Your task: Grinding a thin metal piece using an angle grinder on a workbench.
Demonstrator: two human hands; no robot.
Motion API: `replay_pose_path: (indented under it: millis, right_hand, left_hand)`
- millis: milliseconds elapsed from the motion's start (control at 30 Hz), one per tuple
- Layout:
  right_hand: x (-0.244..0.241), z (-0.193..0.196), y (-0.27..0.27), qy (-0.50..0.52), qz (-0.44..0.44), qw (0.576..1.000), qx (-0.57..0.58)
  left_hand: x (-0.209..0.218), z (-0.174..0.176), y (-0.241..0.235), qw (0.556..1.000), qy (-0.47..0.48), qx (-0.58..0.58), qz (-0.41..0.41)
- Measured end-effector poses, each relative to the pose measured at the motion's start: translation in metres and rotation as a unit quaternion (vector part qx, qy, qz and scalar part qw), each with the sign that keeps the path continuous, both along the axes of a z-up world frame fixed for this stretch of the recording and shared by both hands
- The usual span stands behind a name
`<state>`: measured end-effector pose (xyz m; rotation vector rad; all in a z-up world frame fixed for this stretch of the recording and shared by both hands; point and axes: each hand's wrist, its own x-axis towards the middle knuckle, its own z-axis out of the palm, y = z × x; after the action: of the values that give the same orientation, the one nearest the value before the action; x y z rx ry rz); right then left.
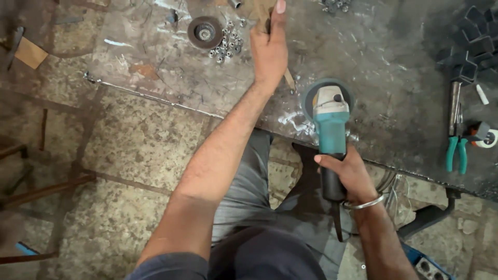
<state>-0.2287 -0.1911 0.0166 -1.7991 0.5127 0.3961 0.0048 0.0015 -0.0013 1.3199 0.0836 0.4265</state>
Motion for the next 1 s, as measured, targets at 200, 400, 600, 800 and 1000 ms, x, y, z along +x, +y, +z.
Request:
replay_pose_path:
  millis: [200, 400, 600, 800, 1000]
  right_hand:
    - [0.016, 0.008, 0.007, -0.010, 0.002, 0.999, 0.047]
    - [0.026, -0.002, 0.006, -0.018, 0.015, 0.998, 0.064]
    - [0.037, 0.001, 0.005, -0.027, 0.012, 0.997, 0.065]
    - [0.053, -0.003, -0.011, -0.005, 0.029, 0.997, 0.075]
    - [0.071, 0.005, -0.017, -0.035, 0.108, 0.993, -0.009]
  left_hand:
    - [-0.003, 0.004, -0.001, 0.999, -0.041, -0.013, 0.003]
    - [0.004, -0.003, 0.001, 0.997, -0.081, -0.016, 0.003]
    - [0.008, -0.001, 0.000, 0.998, -0.051, -0.026, -0.037]
    - [0.015, -0.005, 0.000, 0.992, -0.015, -0.050, -0.111]
    - [0.018, -0.012, -0.002, 0.982, -0.042, -0.079, -0.164]
